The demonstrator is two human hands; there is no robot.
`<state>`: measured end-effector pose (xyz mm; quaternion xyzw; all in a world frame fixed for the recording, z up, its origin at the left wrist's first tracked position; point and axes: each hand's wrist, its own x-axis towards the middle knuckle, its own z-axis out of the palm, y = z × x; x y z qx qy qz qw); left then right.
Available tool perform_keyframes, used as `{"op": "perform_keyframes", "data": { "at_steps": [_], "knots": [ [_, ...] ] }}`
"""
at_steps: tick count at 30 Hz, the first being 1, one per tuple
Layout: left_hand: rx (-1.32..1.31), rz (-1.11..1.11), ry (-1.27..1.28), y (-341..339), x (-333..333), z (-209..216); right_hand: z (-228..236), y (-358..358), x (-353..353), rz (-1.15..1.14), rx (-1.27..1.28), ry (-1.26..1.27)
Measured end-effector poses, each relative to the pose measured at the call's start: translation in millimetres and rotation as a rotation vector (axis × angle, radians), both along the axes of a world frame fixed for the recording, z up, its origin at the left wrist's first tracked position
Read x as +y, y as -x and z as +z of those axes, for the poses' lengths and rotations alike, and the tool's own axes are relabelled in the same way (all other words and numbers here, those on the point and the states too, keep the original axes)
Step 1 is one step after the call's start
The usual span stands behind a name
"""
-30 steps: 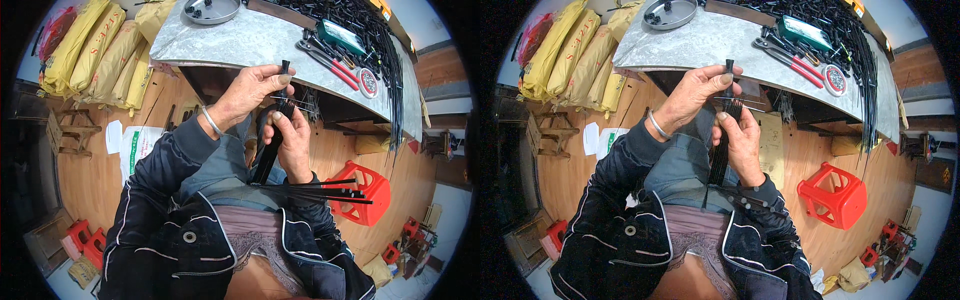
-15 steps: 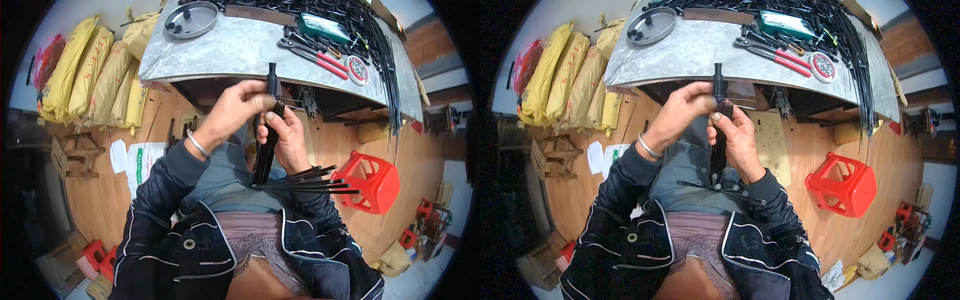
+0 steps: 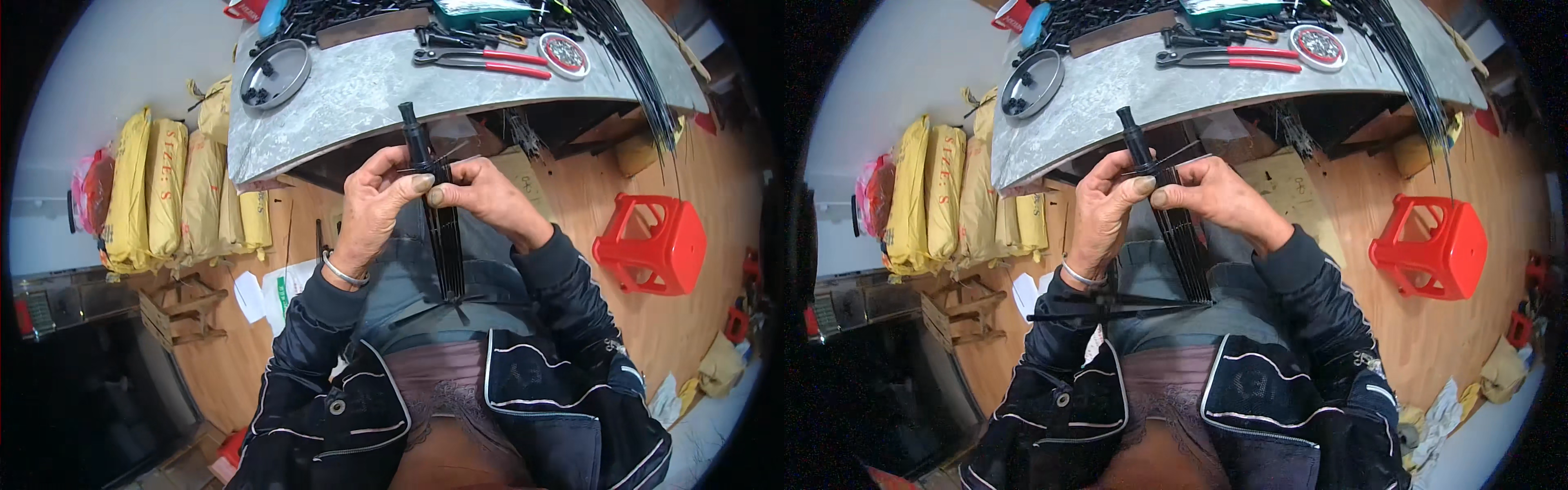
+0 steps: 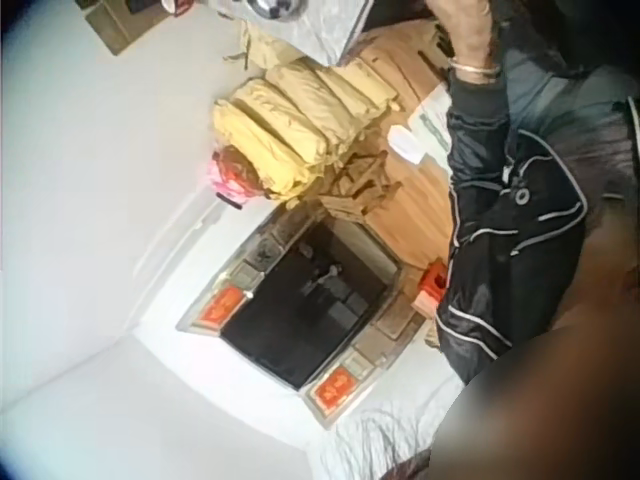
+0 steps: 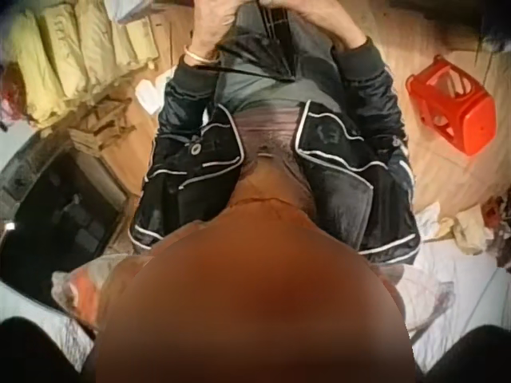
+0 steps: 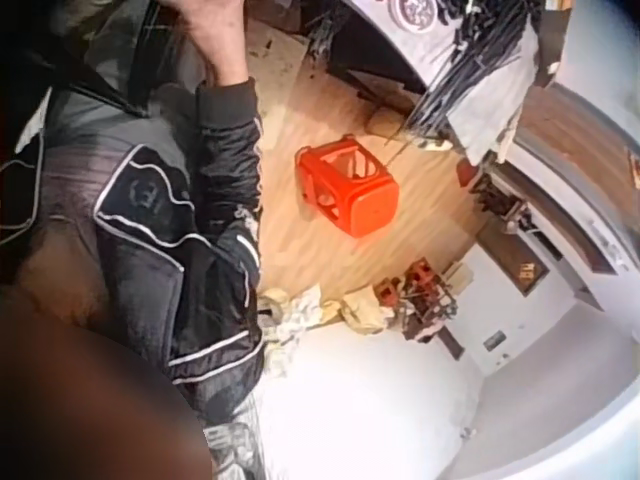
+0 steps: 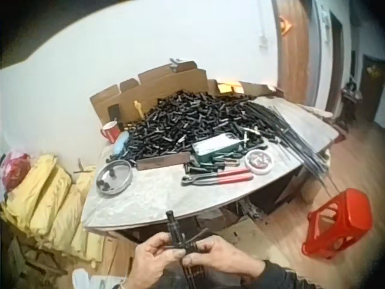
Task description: Sorting bundles of black cable ties and clipping the ends or adjusting them using pliers at a workbench.
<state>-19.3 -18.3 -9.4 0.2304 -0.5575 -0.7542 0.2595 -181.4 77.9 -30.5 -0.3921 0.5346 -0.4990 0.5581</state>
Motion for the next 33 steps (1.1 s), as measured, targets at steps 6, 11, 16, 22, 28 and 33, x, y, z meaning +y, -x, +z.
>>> {"op": "perform_keyframes", "data": {
  "at_steps": [6, 11, 16, 22, 28, 33],
  "knots": [
    [0.071, -0.118, -0.048, 4.0, -2.1, -3.9, -33.0, 5.0, -5.5, 0.145, -0.387, 0.033],
    [0.089, -0.200, 0.005, 4.7, -12.2, -8.9, -36.7, -3.4, -5.3, 0.149, -0.516, 0.069],
    [-0.086, -0.367, 0.401, 7.7, -41.0, 10.3, -8.4, -31.1, 9.6, -0.132, -0.642, 0.195],
    [-0.398, 0.144, 0.233, 16.2, -19.2, 44.8, -10.0, -24.7, 10.2, -0.337, -0.617, 0.152],
    [0.072, -0.239, 0.269, -11.3, 67.4, 42.2, -15.6, -33.4, 8.0, -0.495, -0.557, 0.130],
    [-0.173, 0.381, 0.441, 25.6, 35.9, 15.4, -14.0, -49.4, -1.0, -0.605, -0.382, 0.304]
  ]
}}
